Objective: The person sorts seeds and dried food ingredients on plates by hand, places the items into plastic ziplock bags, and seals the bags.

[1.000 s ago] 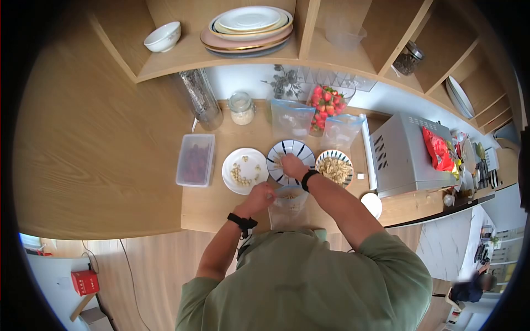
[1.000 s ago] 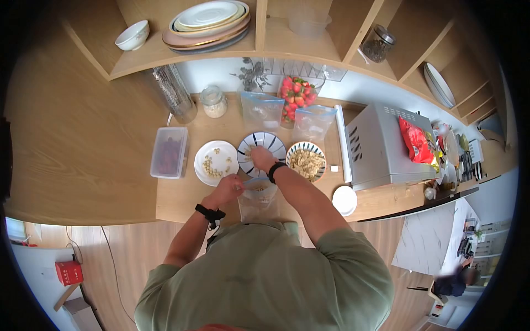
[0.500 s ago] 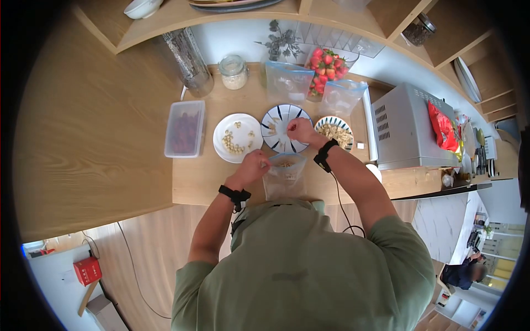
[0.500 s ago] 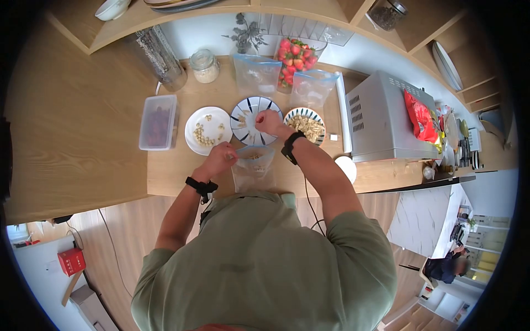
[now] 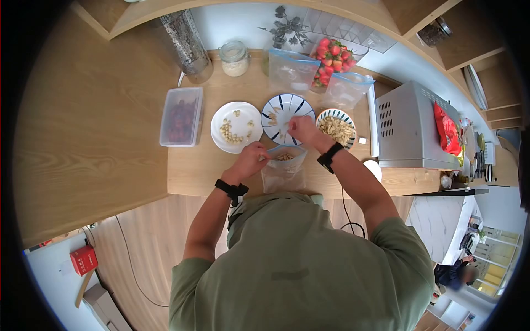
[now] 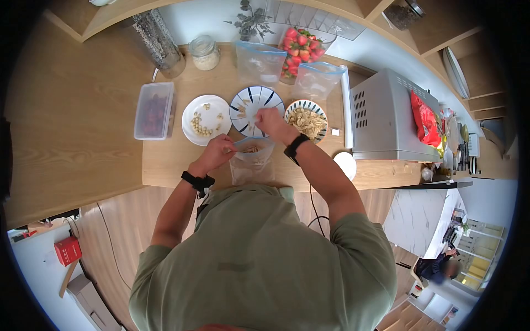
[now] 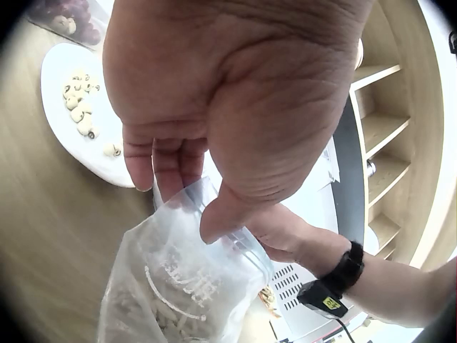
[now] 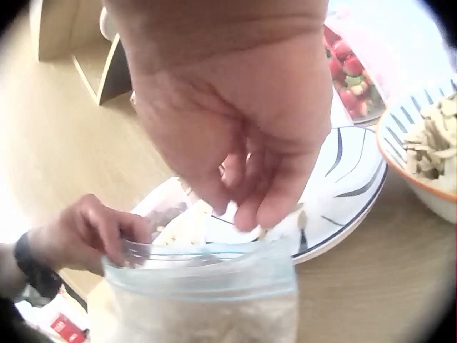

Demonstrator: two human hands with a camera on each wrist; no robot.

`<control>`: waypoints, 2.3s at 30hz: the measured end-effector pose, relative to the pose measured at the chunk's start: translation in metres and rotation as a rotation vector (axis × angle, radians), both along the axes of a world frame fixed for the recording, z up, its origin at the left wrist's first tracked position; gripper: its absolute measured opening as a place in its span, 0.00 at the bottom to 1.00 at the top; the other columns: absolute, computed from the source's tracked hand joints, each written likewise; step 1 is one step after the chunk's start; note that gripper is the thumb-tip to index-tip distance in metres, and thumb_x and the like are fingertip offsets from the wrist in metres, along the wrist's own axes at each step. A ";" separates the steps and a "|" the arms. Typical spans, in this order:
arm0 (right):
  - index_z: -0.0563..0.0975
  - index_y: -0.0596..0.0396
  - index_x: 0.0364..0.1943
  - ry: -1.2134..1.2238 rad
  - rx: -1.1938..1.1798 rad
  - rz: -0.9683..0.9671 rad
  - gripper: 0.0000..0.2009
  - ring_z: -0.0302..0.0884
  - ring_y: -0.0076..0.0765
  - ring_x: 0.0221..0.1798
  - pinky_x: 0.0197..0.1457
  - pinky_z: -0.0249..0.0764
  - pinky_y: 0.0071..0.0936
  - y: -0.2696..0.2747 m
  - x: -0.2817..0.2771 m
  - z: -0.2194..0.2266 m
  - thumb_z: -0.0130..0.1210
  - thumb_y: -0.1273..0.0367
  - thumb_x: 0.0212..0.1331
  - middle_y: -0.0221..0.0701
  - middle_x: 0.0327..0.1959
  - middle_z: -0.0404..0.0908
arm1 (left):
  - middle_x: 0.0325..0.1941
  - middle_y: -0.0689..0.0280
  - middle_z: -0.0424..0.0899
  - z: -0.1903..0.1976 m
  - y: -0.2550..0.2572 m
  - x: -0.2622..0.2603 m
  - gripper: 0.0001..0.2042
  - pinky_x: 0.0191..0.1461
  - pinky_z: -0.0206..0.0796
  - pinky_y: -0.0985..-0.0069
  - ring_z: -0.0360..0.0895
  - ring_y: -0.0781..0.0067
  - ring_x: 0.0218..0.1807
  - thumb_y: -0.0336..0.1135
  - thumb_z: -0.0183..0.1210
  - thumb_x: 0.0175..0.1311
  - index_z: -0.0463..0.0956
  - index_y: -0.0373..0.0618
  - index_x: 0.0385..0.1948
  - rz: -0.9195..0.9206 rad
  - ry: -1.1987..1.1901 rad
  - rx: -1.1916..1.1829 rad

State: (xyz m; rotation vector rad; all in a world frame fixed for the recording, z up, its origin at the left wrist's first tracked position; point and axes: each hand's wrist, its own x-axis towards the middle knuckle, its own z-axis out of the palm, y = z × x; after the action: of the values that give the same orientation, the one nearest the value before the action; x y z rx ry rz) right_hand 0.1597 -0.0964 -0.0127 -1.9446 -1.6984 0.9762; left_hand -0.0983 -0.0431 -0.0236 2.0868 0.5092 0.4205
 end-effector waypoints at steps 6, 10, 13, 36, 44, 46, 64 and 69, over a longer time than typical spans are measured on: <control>0.77 0.65 0.41 -0.366 -0.108 -0.137 0.27 0.81 0.51 0.45 0.47 0.79 0.41 0.022 -0.015 -0.026 0.68 0.57 0.41 0.50 0.39 0.82 | 0.38 0.60 0.79 -0.002 -0.001 0.001 0.06 0.45 0.72 0.69 0.79 0.58 0.41 0.24 0.66 0.48 0.83 0.45 0.28 0.009 0.003 -0.016; 0.78 0.61 0.34 -0.328 -0.002 -0.094 0.17 0.81 0.55 0.42 0.46 0.78 0.41 0.027 -0.024 -0.036 0.65 0.64 0.41 0.49 0.34 0.82 | 0.37 0.59 0.79 -0.005 -0.001 -0.001 0.06 0.44 0.72 0.68 0.79 0.57 0.40 0.24 0.66 0.47 0.83 0.45 0.28 0.015 -0.020 0.012; 0.79 0.59 0.29 -0.324 0.122 -0.082 0.12 0.81 0.56 0.39 0.45 0.78 0.42 0.032 -0.021 -0.062 0.64 0.67 0.40 0.47 0.31 0.82 | 0.37 0.59 0.79 -0.007 -0.002 -0.001 0.06 0.44 0.72 0.68 0.79 0.56 0.40 0.23 0.66 0.47 0.83 0.45 0.28 0.017 -0.018 -0.001; 0.83 0.54 0.30 -0.040 0.112 0.260 0.06 0.81 0.38 0.27 0.34 0.76 0.29 -0.017 -0.006 -0.009 0.62 0.73 0.44 0.36 0.25 0.83 | 0.38 0.60 0.79 -0.006 -0.001 0.005 0.07 0.46 0.72 0.67 0.78 0.56 0.42 0.24 0.66 0.47 0.82 0.47 0.28 -0.008 -0.019 0.026; 0.81 0.57 0.26 -0.359 0.062 0.197 0.06 0.82 0.50 0.38 0.45 0.77 0.42 0.023 -0.018 -0.038 0.59 0.75 0.40 0.44 0.30 0.82 | 0.37 0.59 0.80 -0.003 -0.003 0.003 0.07 0.46 0.72 0.67 0.79 0.56 0.42 0.24 0.66 0.46 0.83 0.46 0.28 0.025 -0.036 -0.015; 0.81 0.57 0.26 -0.388 0.070 0.225 0.06 0.81 0.51 0.37 0.44 0.77 0.42 0.027 -0.019 -0.041 0.59 0.75 0.39 0.44 0.30 0.82 | 0.37 0.59 0.80 -0.004 -0.003 0.002 0.07 0.46 0.72 0.67 0.79 0.56 0.42 0.24 0.66 0.46 0.83 0.46 0.28 0.036 -0.034 -0.006; 0.83 0.54 0.28 0.041 -0.056 0.359 0.06 0.82 0.39 0.29 0.36 0.76 0.31 -0.033 -0.015 0.026 0.65 0.71 0.43 0.37 0.25 0.83 | 0.39 0.59 0.80 -0.009 0.000 0.007 0.06 0.45 0.72 0.68 0.79 0.56 0.41 0.25 0.66 0.47 0.83 0.47 0.28 0.017 -0.033 -0.002; 0.83 0.56 0.34 -0.114 0.046 0.242 0.13 0.82 0.43 0.33 0.41 0.77 0.34 0.013 -0.006 0.007 0.67 0.66 0.43 0.38 0.28 0.83 | 0.38 0.59 0.80 -0.008 -0.001 0.003 0.06 0.45 0.72 0.68 0.79 0.56 0.41 0.24 0.66 0.47 0.83 0.46 0.27 0.038 -0.031 -0.020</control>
State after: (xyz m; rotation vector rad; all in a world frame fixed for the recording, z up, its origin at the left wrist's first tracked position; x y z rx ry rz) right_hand 0.1538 -0.0839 -0.0057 -1.8269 -2.0396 0.9129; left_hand -0.0952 -0.0442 -0.0319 2.0513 0.5330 0.4669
